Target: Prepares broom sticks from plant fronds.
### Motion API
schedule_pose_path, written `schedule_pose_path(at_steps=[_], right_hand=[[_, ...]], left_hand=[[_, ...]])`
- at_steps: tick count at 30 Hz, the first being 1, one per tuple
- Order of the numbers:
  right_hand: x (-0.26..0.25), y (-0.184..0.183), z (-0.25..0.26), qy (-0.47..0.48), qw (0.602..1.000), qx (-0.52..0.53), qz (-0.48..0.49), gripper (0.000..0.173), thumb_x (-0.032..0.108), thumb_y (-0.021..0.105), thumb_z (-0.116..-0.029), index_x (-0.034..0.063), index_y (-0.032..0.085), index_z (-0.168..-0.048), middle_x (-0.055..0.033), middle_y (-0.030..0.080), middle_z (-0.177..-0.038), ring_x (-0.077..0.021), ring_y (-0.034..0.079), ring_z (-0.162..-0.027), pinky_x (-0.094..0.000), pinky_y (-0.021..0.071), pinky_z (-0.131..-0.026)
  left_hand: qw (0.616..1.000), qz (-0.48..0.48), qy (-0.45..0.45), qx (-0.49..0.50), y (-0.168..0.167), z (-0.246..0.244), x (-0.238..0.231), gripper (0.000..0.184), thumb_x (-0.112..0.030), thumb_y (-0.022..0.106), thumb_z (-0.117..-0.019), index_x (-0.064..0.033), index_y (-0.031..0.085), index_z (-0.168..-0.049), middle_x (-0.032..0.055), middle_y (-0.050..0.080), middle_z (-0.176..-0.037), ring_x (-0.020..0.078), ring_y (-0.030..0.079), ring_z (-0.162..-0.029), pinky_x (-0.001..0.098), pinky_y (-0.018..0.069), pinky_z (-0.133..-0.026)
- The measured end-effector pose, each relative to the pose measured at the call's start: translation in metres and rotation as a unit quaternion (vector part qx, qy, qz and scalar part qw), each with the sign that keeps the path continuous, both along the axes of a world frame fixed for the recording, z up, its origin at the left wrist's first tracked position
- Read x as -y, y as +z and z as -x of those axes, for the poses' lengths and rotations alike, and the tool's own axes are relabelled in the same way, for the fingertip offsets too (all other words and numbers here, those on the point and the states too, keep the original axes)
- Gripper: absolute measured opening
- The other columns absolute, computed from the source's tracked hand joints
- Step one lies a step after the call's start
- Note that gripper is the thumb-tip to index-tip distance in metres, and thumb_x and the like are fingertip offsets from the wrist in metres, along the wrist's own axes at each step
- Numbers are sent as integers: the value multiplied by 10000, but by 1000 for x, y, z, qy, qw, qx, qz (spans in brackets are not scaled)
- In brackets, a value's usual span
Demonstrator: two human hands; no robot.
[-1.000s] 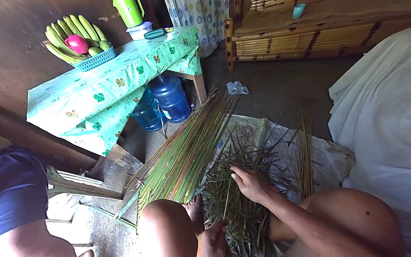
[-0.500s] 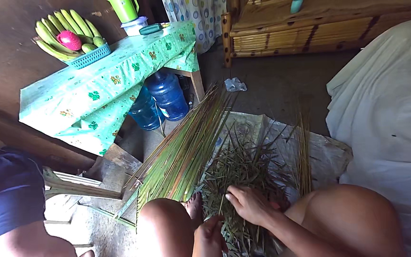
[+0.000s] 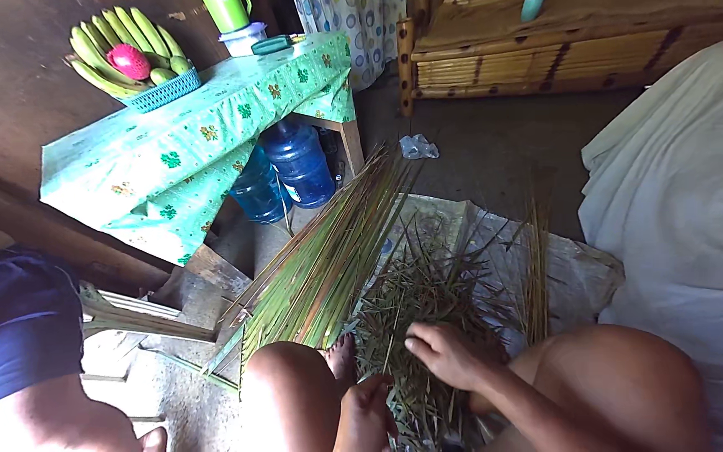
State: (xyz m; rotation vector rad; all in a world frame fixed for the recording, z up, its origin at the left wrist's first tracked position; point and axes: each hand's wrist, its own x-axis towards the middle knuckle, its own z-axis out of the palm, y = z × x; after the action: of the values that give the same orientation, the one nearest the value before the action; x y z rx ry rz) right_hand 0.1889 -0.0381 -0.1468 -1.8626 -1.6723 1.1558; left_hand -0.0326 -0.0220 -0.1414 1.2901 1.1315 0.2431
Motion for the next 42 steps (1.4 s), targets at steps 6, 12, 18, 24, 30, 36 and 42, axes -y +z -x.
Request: schedule_pose_path(at_steps=[6,12,18,24,30,36,42], right_hand=[[-9,-12,3,1,997,79,-4,392,301,415,-1097,-10,636,-1187,-221,679,-1007,-383,674,-982,-548,513,-872],[-22,-9,-8,-37,991,116,47,585,345,387,-1111,235,209,-1656,-206,691,-1211,-396,664,-1107,-556,484,-983],[-29,-23,-14,-53,993,104,21,473,300,360,-1118,165,437,-1565,-182,660,-1320,-357,632,-1217,-544,460,-1042],[-32,-22,-21,-184,983,-19,2,409,220,374,-1116,66,569,-1441,-151,698,-1164,-238,673,-1026,-421,513,-939],[-14,-10,-14,-239,931,-248,122,344,262,398,-1121,45,590,-1306,-4,516,-654,-81,483,-477,-218,413,-453],[5,-4,27,59,998,-4,5,378,293,418,-1097,2,652,-1157,-199,673,-959,-347,666,-931,-527,511,-848],[-10,-14,17,-51,996,65,-24,403,294,403,-1100,-16,654,-1159,-220,686,-999,-386,681,-972,-556,520,-860]], left_hand=[[1000,-13,3,15,3,-2,4,306,-53,396,-1070,29,660,-1204,-14,574,-566,34,498,-406,203,421,-383],[1000,-26,-10,9,4,-2,11,310,-49,398,-1069,31,659,-1215,-15,562,-557,38,497,-411,212,424,-394],[999,-39,-21,7,5,-1,19,315,-36,401,-1057,35,654,-1231,-25,555,-561,37,498,-426,220,434,-416],[1000,-1,-9,21,2,4,19,316,-35,384,-1063,38,659,-1201,-17,563,-549,38,497,-414,210,422,-403],[1000,12,20,18,0,3,1,306,-49,382,-1079,33,662,-1173,2,576,-561,43,503,-401,206,418,-378],[999,9,28,36,5,-5,-5,292,-45,382,-1077,36,660,-1121,9,592,-564,45,508,-397,199,416,-371],[997,26,22,68,11,0,5,314,-39,358,-1075,36,656,-1140,-13,579,-553,16,475,-385,173,387,-362]])
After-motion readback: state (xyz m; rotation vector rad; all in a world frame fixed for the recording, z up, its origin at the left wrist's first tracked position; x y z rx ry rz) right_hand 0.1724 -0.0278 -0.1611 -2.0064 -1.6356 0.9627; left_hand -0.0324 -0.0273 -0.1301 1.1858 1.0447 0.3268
